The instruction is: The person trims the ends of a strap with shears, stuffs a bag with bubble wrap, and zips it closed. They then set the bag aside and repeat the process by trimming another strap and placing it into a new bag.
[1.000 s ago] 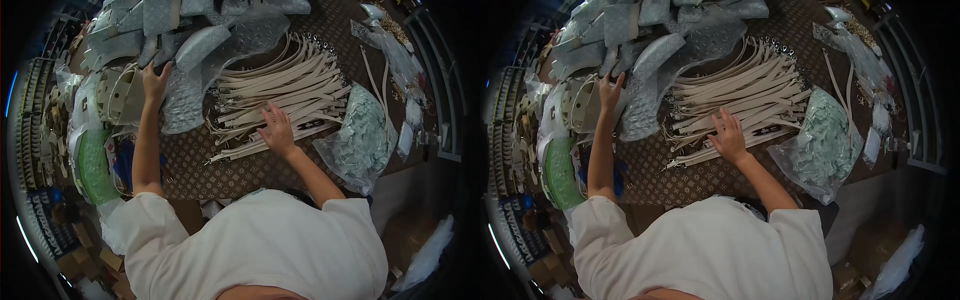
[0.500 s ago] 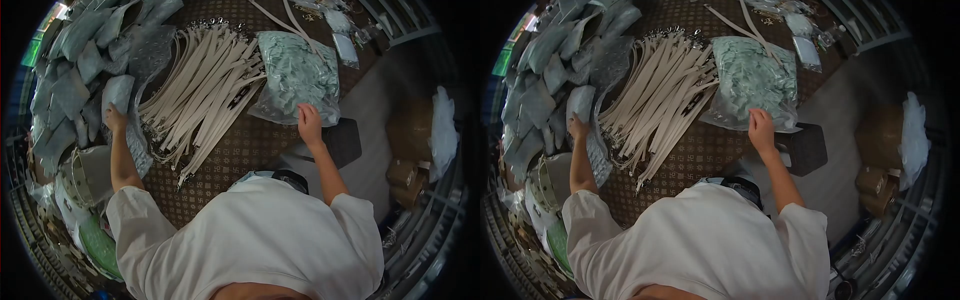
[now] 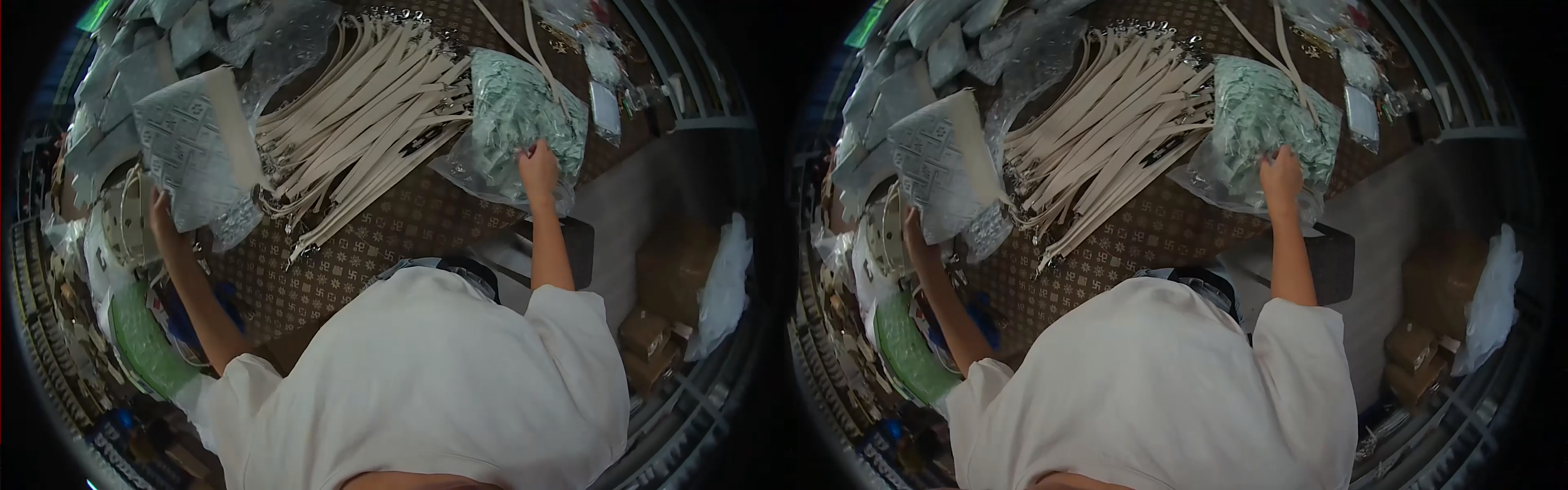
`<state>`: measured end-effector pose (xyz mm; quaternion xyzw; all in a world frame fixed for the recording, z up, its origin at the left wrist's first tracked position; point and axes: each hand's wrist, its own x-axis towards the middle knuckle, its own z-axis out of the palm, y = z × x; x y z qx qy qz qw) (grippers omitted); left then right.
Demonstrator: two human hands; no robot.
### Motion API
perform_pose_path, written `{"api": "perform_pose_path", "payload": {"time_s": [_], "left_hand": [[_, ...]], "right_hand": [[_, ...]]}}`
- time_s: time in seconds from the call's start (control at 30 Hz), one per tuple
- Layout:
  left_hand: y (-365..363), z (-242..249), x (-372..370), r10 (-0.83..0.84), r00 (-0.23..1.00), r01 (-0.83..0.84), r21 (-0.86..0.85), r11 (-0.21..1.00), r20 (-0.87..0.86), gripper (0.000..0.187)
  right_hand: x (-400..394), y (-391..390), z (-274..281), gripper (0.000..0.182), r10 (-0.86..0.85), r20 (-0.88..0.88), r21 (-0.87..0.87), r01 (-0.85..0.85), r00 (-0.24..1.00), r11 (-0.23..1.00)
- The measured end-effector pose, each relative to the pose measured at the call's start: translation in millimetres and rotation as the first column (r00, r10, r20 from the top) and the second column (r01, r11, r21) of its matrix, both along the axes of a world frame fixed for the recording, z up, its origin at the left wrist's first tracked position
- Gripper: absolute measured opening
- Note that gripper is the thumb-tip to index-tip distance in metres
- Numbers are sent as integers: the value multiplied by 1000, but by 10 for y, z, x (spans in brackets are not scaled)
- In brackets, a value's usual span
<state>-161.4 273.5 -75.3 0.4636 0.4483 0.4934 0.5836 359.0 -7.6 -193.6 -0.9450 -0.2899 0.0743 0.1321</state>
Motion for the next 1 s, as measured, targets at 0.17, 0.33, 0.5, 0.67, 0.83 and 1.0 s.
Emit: {"api": "perform_pose_path", "payload": {"time_s": [0.17, 0.33, 0.5, 0.67, 0.83, 1.0], "left_hand": [[-1441, -1292, 291, 89, 885, 233, -600, 765, 457, 41], [-2093, -2002, 839, -280, 901, 434, -675, 597, 331, 38], [-1628, -1693, 690, -562, 779, 349, -554, 756, -276, 42], [-1689, -1021, 948, -488, 775, 468, -155, 870, -401, 41], [-1656, -444, 1475, -837, 545, 750, -415, 515, -52, 47], [-1838, -115, 1845, -692, 219, 820, -255, 513, -688, 35]], "right_hand": [[3, -147, -395, 30, 175, 134, 32, -181, 975, 983], [209, -181, -425, 24, 281, 282, 48, -306, 917, 951], [196, -84, -405, 15, 387, 136, -60, -383, 912, 922], [206, -19, -483, 14, 331, 241, 168, -376, 912, 911], [310, -9, -338, 13, 217, 127, 288, -245, 968, 926], [379, -109, -188, 16, 344, 159, 223, -373, 926, 901]]}}
